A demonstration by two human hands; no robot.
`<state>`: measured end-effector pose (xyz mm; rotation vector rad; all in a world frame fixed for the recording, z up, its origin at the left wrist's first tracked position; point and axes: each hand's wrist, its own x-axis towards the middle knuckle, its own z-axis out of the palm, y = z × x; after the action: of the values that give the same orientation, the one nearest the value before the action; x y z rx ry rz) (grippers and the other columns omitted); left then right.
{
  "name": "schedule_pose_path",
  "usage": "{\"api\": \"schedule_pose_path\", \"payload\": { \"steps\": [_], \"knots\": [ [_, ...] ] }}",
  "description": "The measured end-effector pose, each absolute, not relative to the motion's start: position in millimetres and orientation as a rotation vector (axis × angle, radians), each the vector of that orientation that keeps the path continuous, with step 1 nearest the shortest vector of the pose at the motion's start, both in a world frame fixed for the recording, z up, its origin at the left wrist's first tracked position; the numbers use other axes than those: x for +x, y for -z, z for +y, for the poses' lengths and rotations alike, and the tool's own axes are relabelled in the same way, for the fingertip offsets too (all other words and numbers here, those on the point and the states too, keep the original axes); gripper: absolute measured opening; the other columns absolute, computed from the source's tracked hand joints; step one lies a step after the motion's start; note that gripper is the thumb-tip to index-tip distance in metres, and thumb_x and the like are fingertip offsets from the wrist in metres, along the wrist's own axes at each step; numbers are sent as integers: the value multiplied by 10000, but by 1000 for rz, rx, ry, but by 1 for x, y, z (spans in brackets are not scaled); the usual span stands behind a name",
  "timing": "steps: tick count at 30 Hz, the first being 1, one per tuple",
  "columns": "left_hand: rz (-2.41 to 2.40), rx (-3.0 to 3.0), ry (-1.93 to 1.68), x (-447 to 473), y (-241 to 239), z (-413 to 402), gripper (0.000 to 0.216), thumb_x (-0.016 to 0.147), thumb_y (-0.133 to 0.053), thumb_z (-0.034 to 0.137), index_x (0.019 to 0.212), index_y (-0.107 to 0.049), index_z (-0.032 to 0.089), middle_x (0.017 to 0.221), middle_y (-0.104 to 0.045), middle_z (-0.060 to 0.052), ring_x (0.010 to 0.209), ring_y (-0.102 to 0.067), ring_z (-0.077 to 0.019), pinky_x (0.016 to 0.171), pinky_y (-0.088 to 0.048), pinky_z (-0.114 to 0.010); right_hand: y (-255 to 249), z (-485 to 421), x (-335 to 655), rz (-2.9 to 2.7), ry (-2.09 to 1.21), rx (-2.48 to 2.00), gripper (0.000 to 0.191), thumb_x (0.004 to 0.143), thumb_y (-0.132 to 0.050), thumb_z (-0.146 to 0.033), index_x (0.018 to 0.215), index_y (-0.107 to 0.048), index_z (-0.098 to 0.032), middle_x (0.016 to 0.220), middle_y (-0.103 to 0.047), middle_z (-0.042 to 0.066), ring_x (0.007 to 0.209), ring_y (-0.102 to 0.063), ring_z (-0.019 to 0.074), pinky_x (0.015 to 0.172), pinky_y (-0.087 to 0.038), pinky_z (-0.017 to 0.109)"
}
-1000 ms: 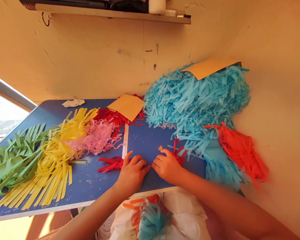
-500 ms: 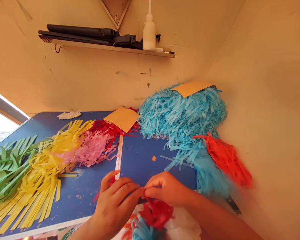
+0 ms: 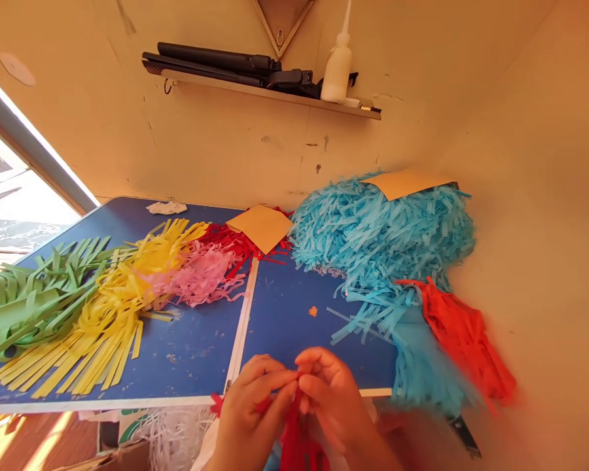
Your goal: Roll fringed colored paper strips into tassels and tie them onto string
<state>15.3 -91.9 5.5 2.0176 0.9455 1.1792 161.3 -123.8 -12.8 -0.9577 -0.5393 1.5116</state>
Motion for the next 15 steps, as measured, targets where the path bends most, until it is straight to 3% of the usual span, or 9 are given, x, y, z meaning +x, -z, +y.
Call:
{"api": "schedule_pose_path", "payload": {
  "steps": [3, 7, 12, 15],
  "knots": [
    [935, 1955, -1144, 17, -3, -93, 187, 904, -574, 251, 901, -761, 262, 750, -705, -28, 704, -668, -155, 670, -576, -263, 10, -122, 160, -530, -1471, -937, 253, 626, -868, -329, 723, -683, -186, 643, -579, -36, 422, -500, 59, 420, -355, 184],
    [881, 1962, -1222, 16, 4, -91, 166, 895, -600, 248, 952, -753, 281, 776, -722, -21, 726, -678, -161, 833, -570, -334, 15, -124, 154, -499, -1447, -895, 192, 663, -843, -289, 686, -673, -204, 684, -540, -47, 441, -476, 51, 424, -375, 190],
    [829, 1758, -1149, 6, 9, -82, 99, 855, -657, 255, 830, -749, 279, 744, -723, -20, 753, -676, -174, 686, -567, -265, 20, -105, 171, -926, -1286, -990, 114, 714, -796, -280, 676, -700, -233, 696, -582, -22, 552, -533, 107, 507, -436, 233],
    [813, 1373, -978, 0, 11, -82, 162, 849, -666, 375, 778, -720, 240, 829, -741, -54, 818, -688, -202, 709, -564, -287, 23, -55, 215, -1364, -905, -1465, 145, 866, -608, -304, 805, -715, -226, 683, -635, 2, 584, -560, 141, 586, -474, 276]
  ]
}}
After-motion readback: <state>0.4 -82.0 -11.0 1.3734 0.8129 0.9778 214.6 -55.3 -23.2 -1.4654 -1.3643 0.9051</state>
